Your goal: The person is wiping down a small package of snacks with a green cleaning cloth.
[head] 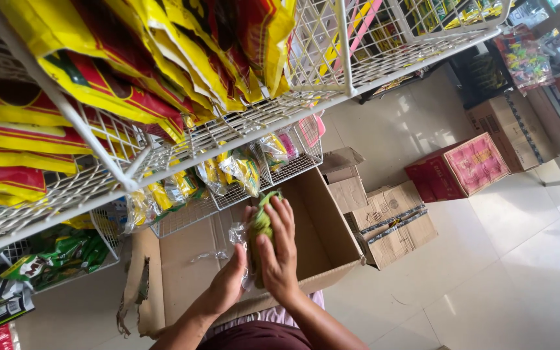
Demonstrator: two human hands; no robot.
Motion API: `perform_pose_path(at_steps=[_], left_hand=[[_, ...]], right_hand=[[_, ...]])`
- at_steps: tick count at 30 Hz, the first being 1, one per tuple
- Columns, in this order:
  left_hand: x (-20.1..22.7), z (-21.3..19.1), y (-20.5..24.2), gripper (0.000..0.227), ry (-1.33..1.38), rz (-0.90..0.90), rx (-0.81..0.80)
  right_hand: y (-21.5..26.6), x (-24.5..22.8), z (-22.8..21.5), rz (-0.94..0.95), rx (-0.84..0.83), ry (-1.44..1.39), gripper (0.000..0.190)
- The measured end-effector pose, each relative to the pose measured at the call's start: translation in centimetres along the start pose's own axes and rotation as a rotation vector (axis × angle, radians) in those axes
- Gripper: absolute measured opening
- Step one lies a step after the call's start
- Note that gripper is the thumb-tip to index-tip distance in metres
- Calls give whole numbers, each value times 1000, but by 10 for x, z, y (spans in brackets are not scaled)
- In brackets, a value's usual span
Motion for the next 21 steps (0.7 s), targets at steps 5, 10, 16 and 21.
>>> perform_pose_path(at_steps=[5,10,16,21], left_hand=[[20,-1,-1,78,-121,-18,-23],[14,-11,1,92,-73,-63,-66],[-47,-41,23,98,207,-473,83],[-30,-39,21,63,444,-600,310]], right_hand=[[-12,26,-15,109,86,-84,46],[-6,10,-10,83,101,-67,42],[5,-10,8,2,-8,114,42],[0,-18,18,97,-109,50,43]])
Point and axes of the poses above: each hand's wrist, its own y-axis away from the middle knuckle, its own z-axis out of the palm, x = y × z, the point moved 8 cm from there along -y, towards the middle knuckle, and after that the axes turned 12 degrees about -y, right-handed, at the moved point
